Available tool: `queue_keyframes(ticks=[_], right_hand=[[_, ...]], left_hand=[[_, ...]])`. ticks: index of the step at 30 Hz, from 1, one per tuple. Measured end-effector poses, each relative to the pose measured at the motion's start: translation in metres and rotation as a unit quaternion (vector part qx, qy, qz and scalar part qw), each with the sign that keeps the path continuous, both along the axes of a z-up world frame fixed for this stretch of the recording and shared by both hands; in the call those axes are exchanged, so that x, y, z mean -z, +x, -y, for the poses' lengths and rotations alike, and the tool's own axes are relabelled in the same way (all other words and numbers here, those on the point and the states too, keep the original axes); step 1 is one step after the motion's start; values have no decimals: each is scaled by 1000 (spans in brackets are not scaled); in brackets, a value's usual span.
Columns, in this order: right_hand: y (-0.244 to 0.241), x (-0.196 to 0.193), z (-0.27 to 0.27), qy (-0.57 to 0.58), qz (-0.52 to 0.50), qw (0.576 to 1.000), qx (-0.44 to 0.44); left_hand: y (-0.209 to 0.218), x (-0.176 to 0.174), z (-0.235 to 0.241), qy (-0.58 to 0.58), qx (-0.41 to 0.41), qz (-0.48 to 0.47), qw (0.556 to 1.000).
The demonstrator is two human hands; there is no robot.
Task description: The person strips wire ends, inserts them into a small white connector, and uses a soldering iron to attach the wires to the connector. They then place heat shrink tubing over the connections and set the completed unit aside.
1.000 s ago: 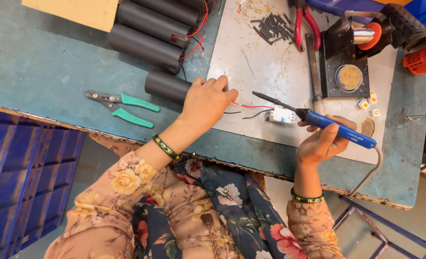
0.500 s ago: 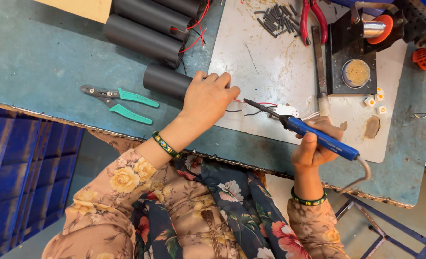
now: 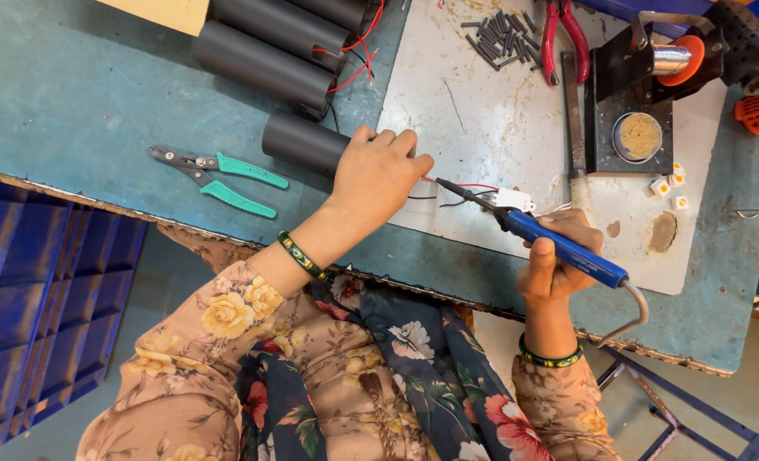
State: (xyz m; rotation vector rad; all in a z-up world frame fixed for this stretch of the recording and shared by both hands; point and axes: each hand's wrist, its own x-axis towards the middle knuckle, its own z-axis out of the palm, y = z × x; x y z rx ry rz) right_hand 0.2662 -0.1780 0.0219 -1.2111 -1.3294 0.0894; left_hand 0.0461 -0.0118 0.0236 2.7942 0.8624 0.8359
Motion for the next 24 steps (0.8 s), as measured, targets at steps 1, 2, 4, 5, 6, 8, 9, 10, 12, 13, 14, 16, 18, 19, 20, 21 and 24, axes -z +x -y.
queue_keyframes(ticks=[1, 2, 4, 5, 6, 8, 9, 10, 12, 13, 14, 16, 18, 19, 20, 21, 24], right_hand=[[0, 0, 0, -2, -2, 1000, -1], [-1, -1, 0, -4, -5, 1000, -2], [-1, -2, 0, -3, 4, 1000, -6], [-2, -2, -1, -3, 8, 1000, -8], [-2, -3, -1, -2, 9, 1000, -11], [-2, -4, -2, -2, 10, 1000, -16], [-2, -4, -3, 1, 13, 1000, -19], [-2, -5, -4, 3, 17, 1000, -21], [-2, -6, -4, 4, 23, 999, -24], [-2, -7, -5, 3, 25, 999, -25], [-2, -8, -5, 2, 27, 999, -25], [-2, -12, -6, -2, 39, 999, -28], [-3, -15, -8, 0, 58, 998, -31], [-3, -18, -9, 3, 71, 997, -32], [-3, -20, -10, 6, 84, 996, -34], [-3, -23, -10, -1, 94, 995, -38], [-2, -32, -11, -20, 125, 991, -51]], left_hand=[[0, 1, 0, 0, 1, 2, 1000], [0, 1, 0, -1, 0, 0, 1000], [0, 1, 0, -2, -1, -2, 1000], [0, 2, 0, -2, -1, -1, 1000], [1, 2, 0, -2, -2, -1, 1000], [1, 2, 0, -3, -1, 0, 1000], [1, 2, 0, -5, -1, -1, 1000], [1, 2, 0, -7, 0, -2, 1000], [1, 2, 0, -4, -2, -3, 1000], [1, 2, 0, -2, -3, -4, 1000], [1, 2, 0, 4, -6, -13, 1000], [2, 3, 0, 14, -13, -30, 999], [3, 3, -1, 16, -9, -28, 999], [3, 3, -1, 17, -7, -27, 999], [3, 4, -1, 18, -8, -26, 999], [3, 4, -1, 19, -8, -26, 999], [3, 4, 0, 18, -7, -30, 999]])
